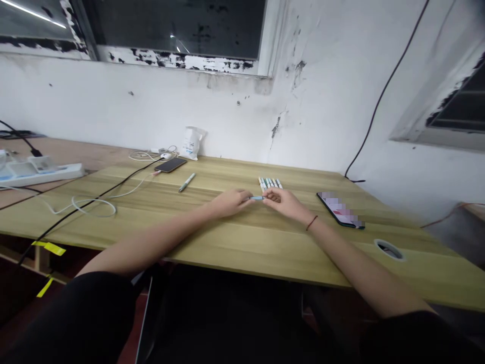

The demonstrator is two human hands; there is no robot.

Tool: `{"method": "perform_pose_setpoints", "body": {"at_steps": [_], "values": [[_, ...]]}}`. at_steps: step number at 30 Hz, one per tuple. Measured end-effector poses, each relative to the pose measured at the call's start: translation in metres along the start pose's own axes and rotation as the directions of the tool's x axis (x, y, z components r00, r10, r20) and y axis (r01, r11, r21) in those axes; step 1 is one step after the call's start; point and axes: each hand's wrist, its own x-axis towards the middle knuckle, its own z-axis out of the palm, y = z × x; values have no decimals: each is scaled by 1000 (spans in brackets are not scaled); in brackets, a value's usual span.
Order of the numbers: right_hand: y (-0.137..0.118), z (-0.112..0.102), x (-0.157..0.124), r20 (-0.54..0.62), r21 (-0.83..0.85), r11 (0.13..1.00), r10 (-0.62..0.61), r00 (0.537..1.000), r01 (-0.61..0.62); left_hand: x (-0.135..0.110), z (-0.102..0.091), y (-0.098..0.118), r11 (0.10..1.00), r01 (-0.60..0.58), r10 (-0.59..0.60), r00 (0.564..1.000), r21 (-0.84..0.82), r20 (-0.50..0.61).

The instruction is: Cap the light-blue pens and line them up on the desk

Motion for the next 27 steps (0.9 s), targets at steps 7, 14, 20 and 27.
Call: {"method": "perform_pose_setpoints", "body": {"at_steps": [7, 14, 20, 27], "values": [[-7, 1, -2, 52, -23, 998, 60, 997, -59, 0, 2, 1, 999, 1, 0, 1000, -43, 14], [-2, 0, -1, 65, -110, 994, 36, 997, -29, 0, 2, 2, 998, -3, 5, 1000, -63, 24], [-4, 3, -1, -38, -46, 999, -15, 999, 14, -2, -1, 3, 996, 30, -28, 999, -87, 23], [-2, 2, -3, -3, -50, 999, -10, 1000, 10, -1, 4, 2, 998, 18, -19, 1000, -59, -9]]}}
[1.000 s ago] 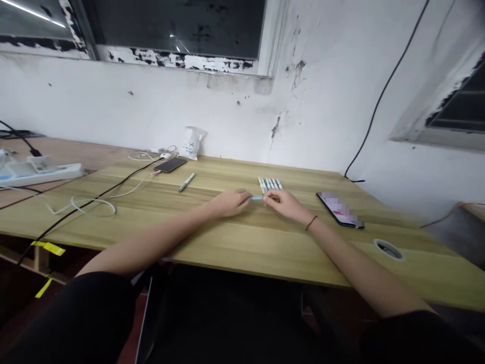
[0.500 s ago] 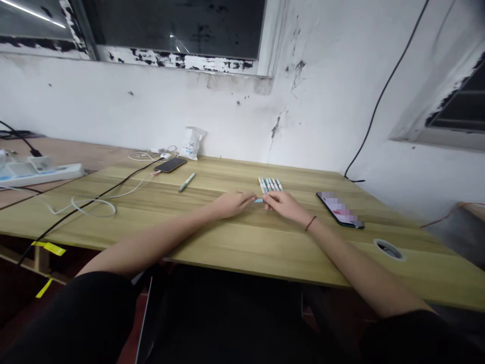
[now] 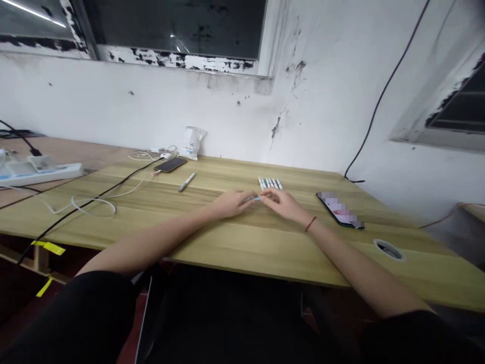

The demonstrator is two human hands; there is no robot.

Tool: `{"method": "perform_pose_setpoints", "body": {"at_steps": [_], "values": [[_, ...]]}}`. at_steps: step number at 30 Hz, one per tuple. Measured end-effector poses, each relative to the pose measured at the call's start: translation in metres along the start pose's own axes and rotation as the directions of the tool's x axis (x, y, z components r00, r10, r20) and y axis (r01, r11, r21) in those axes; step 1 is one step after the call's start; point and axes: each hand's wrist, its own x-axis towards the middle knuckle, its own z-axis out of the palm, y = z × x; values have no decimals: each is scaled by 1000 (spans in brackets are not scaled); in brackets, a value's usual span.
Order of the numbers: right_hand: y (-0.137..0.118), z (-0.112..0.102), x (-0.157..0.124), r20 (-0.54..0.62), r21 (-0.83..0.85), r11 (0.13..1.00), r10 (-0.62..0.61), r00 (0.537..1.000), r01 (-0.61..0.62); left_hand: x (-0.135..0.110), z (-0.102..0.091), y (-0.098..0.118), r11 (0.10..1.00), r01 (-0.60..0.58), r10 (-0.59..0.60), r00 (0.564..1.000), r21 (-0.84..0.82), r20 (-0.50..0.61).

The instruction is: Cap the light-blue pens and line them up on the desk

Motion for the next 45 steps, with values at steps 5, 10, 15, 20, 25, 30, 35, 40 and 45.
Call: {"method": "perform_pose_setpoints", "body": {"at_steps": [5, 10, 15, 20, 25, 30, 35, 40, 45], "values": [[-1, -2, 0, 50, -96, 995, 31, 998, -26, 1, 3, -1, 998, -53, 54, 998, 38, -18], [-2, -1, 0, -21, -69, 998, -9, 1000, 7, 3, 5, -2, 996, -57, 60, 997, 68, -54], [-2, -1, 0, -40, -7, 1000, -10, 999, 10, 3, 7, -4, 999, -38, 39, 998, 22, -58], [2, 0, 1, -32, 68, 998, -13, 999, 16, 2, 4, -3, 991, -88, 85, 996, -97, -32], [3, 2, 2, -17, 111, 994, -22, 1000, 23, 2, 2, -2, 983, -85, 93, 995, -163, 45], [2, 3, 2, 25, 129, 991, -36, 999, 33, 2, 3, -2, 973, -76, 94, 993, -220, 72], [1, 4, 2, 49, 150, 989, -6, 999, -1, 2, 1, 0, 970, -61, 80, 994, -234, 73], [3, 2, 2, 25, 232, 972, 36, 999, -41, 2, 0, 0, 973, -32, 51, 996, -228, 75], [8, -1, 4, 29, 212, 976, 37, 999, -43, 1, -1, 1, 967, -28, 47, 996, -254, 70]]}}
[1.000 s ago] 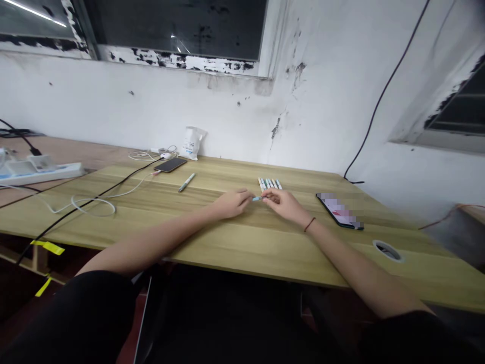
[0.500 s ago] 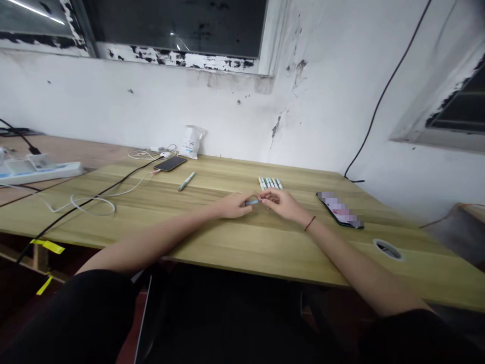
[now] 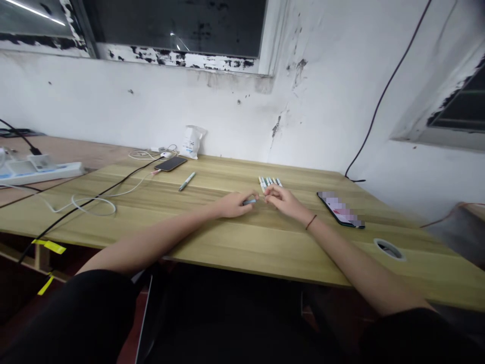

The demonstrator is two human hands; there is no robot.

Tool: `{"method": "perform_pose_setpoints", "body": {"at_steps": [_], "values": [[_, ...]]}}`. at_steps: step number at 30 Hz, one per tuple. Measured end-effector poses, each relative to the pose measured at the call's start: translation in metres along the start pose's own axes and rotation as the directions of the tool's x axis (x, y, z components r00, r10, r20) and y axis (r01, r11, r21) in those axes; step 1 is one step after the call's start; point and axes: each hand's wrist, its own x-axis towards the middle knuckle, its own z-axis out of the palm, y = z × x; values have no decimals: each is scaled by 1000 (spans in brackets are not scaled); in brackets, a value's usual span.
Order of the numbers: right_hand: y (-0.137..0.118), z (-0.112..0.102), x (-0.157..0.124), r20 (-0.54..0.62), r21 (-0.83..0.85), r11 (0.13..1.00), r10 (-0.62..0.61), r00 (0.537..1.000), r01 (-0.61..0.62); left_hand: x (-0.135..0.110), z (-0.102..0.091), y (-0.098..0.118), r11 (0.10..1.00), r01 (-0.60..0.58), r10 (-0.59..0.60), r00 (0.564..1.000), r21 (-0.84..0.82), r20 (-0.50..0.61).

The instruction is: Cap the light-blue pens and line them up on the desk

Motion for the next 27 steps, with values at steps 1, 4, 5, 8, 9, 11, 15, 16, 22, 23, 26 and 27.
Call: {"method": "perform_pose_setpoints", "body": {"at_steps": [1, 4, 5, 8, 9, 11, 15, 16, 22, 23, 26, 27], "values": [[0, 0, 1, -4, -38, 999, -15, 1000, 14, 0, 0, 0, 1000, 5, -5, 1000, 0, -2], [0, 0, 1, 0, -154, 988, -33, 999, 33, 0, 1, -1, 1000, 12, -12, 1000, 7, -2], [0, 0, 1, 5, -177, 984, -32, 999, 32, 0, 1, -2, 1000, 12, -12, 1000, 10, -3], [-2, 2, 0, 25, -177, 984, -11, 1000, 15, 0, 2, -3, 1000, 16, -16, 1000, 14, -5], [-3, 2, 0, 32, -170, 985, -4, 999, 10, 0, 2, -3, 1000, 16, -16, 1000, 13, -7], [-3, 3, -1, 44, -165, 986, -8, 999, 15, 0, 3, -3, 1000, 12, -12, 1000, 12, -5], [-2, 4, -1, 51, -174, 983, -49, 998, 57, 0, 3, -2, 1000, 28, -28, 1000, 13, -5], [-2, 4, -1, 49, -178, 982, -48, 998, 56, 0, 4, -2, 999, 41, -41, 999, 15, -5], [-3, 4, -2, 32, -183, 982, -50, 998, 55, 1, 5, -3, 998, 54, -53, 998, 37, -24], [-3, 5, -2, 31, -191, 980, -55, 998, 60, 1, 5, -2, 998, 47, -46, 999, 35, -23], [-2, 6, -2, 24, -216, 974, -71, 997, 74, 0, 5, 0, 999, 40, -40, 999, 24, -14], [-2, 6, -2, 21, -218, 973, -73, 997, 76, 0, 4, 0, 999, 41, -40, 999, 17, -10]]}}
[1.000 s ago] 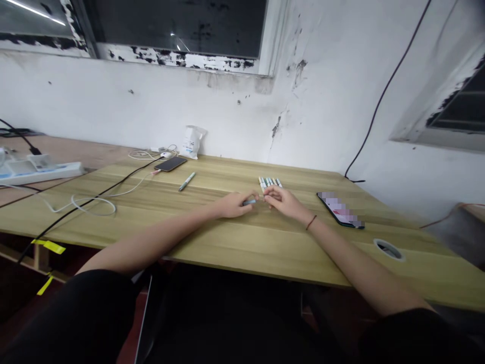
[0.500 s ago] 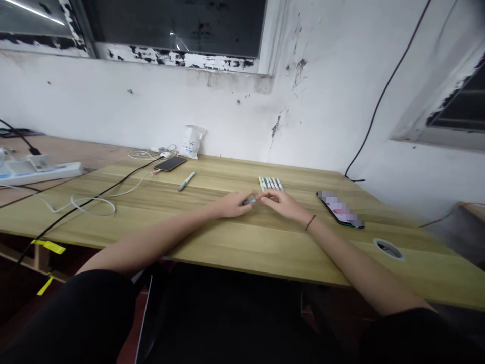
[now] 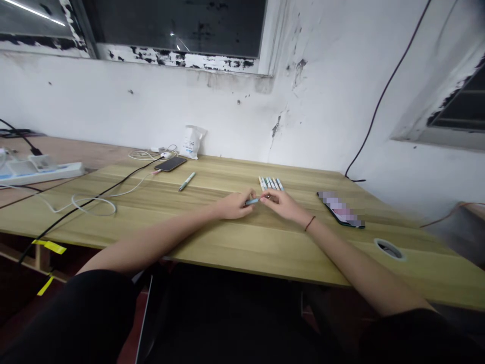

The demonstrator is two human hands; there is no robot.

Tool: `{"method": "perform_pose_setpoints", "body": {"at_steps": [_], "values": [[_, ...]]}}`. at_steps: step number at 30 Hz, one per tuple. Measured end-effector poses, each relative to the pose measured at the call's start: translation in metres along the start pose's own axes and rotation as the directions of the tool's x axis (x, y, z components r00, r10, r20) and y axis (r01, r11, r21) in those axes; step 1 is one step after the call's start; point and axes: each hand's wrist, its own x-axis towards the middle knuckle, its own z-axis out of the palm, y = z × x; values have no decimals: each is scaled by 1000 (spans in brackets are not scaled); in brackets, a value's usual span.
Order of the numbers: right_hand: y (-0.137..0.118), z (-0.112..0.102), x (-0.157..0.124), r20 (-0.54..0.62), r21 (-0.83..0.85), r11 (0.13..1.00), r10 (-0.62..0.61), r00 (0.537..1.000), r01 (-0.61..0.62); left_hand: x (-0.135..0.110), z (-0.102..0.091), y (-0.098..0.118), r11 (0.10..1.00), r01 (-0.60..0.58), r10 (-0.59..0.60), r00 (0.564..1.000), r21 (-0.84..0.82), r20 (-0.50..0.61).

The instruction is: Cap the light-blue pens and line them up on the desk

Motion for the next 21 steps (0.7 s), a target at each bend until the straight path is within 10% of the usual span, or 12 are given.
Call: {"method": "perform_pose_setpoints", "body": {"at_steps": [12, 21], "values": [[10, -5, 3, -133, 40, 991, 131, 982, -127, 4, 0, -12, 933, 128, -179, 976, -338, -123], [15, -5, 6, -182, 211, 967, 185, 966, -145, 4, -1, -7, 795, 233, -239, 969, -560, 63]]}}
